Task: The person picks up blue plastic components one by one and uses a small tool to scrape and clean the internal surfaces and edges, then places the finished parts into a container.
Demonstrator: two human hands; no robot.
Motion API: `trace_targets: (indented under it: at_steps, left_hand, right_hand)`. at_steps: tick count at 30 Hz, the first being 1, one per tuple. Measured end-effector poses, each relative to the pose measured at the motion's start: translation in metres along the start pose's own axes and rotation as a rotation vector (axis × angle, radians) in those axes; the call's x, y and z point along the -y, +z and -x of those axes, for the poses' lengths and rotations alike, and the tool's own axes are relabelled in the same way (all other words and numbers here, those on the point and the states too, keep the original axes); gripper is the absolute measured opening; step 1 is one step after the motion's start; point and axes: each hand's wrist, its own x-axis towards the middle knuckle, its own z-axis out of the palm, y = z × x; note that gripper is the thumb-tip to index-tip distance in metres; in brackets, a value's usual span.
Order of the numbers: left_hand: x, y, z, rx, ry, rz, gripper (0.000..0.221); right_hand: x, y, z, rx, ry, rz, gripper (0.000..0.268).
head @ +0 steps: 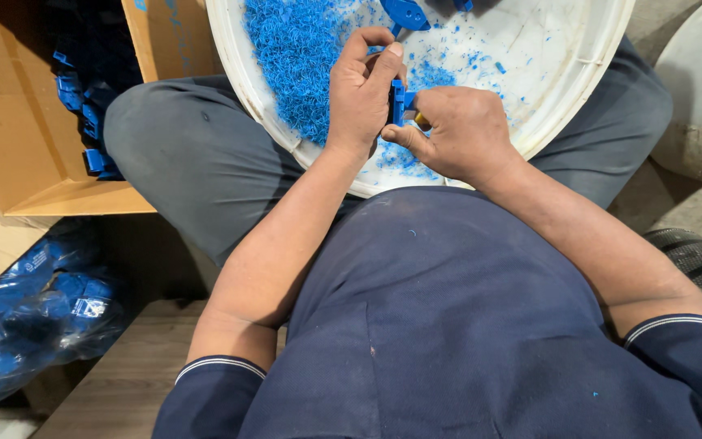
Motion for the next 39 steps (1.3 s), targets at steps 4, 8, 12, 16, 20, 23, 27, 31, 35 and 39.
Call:
trace_targets:
  at_steps: [4,8,12,16,20,23,27,31,35,39]
  left_hand:
    - [0.001,0.000,0.001,-0.038,-0.002,-0.014,0.012]
    - [0.006,-0.002,0.001,-0.080,-0.018,-0.001,0.013]
    - [0.006,-0.004,-0.004,-0.148,-0.049,0.045,0.014]
    - [0.000,-0.002,0.000,-0.111,-0.177,0.153,0.024]
    - [0.004,-0.001,0.002,-0.098,-0.162,0.195,0.033]
    - [0.009,-0.003,-0.001,-0.130,-0.186,0.268,0.022]
    - [0.007,-0.003,-0.001,-0.102,-0.258,0.278,0.023]
    - [0.004,-0.001,0.000,-0.094,-0.317,0.258,0.024]
    - [0.004,0.000,0.000,-0.075,-0.286,0.201,0.029]
    - [0.002,-0.001,0.003,-0.046,-0.263,0.168,0.032]
  right_hand:
    - [0.002,0.000,-0.001,0.009,0.013,0.022,0.056]
    - [0.000,0.003,0.000,-0.039,-0.011,0.024,0.054]
    - [-0.011,0.003,0.002,-0.089,0.193,-0.433,0.039]
    - [-0.021,0.003,0.000,-0.080,0.300,-0.577,0.035]
    - [-0.020,-0.005,-0.006,-0.064,0.265,-0.463,0.045]
    - [-0.015,-0.011,-0.009,-0.072,0.181,-0.294,0.058]
    - [-0.012,-0.013,-0.012,-0.040,0.180,-0.160,0.064]
    - [-0.013,-0.015,-0.010,-0.035,0.163,-0.126,0.066]
    - [-0.013,-0.015,-0.010,-0.019,0.139,-0.079,0.073]
    - [-0.015,-0.012,-0.008,0.000,0.107,-0.050,0.075]
